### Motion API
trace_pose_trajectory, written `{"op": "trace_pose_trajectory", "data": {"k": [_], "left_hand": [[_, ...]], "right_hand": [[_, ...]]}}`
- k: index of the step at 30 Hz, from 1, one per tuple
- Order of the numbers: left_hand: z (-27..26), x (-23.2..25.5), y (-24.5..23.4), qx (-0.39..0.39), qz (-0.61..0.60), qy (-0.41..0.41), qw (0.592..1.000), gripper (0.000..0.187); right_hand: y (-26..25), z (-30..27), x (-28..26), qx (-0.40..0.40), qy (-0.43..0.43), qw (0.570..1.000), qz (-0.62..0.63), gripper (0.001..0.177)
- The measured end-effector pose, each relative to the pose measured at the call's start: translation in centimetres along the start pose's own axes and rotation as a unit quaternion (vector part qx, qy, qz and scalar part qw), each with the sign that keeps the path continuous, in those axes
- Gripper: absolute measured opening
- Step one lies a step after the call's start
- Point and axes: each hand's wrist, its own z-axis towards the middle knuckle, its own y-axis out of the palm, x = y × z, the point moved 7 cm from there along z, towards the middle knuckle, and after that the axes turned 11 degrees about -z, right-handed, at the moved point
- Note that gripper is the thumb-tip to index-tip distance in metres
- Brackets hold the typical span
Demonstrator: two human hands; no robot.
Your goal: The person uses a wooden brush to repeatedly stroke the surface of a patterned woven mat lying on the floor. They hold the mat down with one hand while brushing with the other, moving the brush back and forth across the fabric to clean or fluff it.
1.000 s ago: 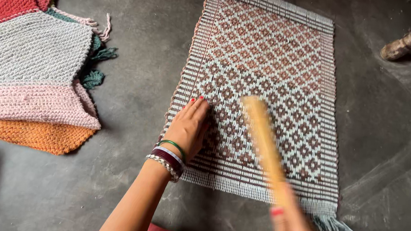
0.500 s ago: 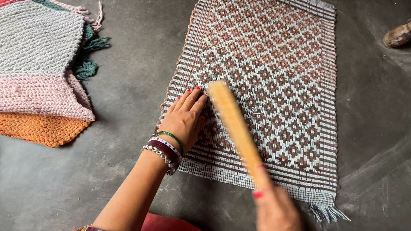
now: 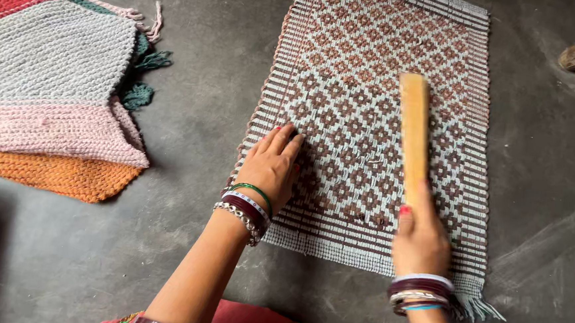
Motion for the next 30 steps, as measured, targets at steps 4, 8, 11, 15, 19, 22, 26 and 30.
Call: {"op": "trace_pose_trajectory", "data": {"k": [4, 8, 11, 15, 19, 22, 26, 30], "left_hand": [[0.3, 1.2, -1.2, 0.019, 0.045, -0.011, 0.999, 0.050], [0.3, 2.2, -0.1, -0.123, 0.062, -0.097, 0.986, 0.046], [0.1, 2.5, 0.9, -0.138, 0.019, -0.091, 0.986, 0.022], [1.2, -0.1, -0.9, -0.006, -0.099, -0.112, 0.989, 0.016], [1.4, -1.8, -6.0, 0.195, -0.161, -0.086, 0.964, 0.012], [0.4, -2.0, -8.5, 0.250, -0.210, -0.119, 0.938, 0.011], [0.1, -1.5, -9.8, 0.270, -0.213, -0.136, 0.929, 0.010], [-0.1, -0.5, -9.5, 0.283, -0.206, -0.089, 0.933, 0.010]], "right_hand": [[0.3, 0.7, 0.8, -0.024, -0.057, 0.997, -0.052, 0.056], [-1.5, -1.2, 4.2, 0.003, -0.091, 0.991, -0.100, 0.061], [-3.1, -2.3, 5.2, -0.014, -0.040, 0.995, -0.085, 0.060], [-3.0, -3.9, 2.7, -0.113, 0.134, 0.984, 0.026, 0.055], [1.2, -6.9, -5.4, -0.189, 0.020, 0.981, -0.023, 0.055], [1.6, -7.9, -9.3, -0.136, -0.160, 0.976, 0.058, 0.057], [1.8, -5.1, -7.6, -0.130, -0.096, 0.986, 0.048, 0.059], [2.5, -4.1, -6.4, -0.134, 0.023, 0.987, 0.083, 0.059]]}}
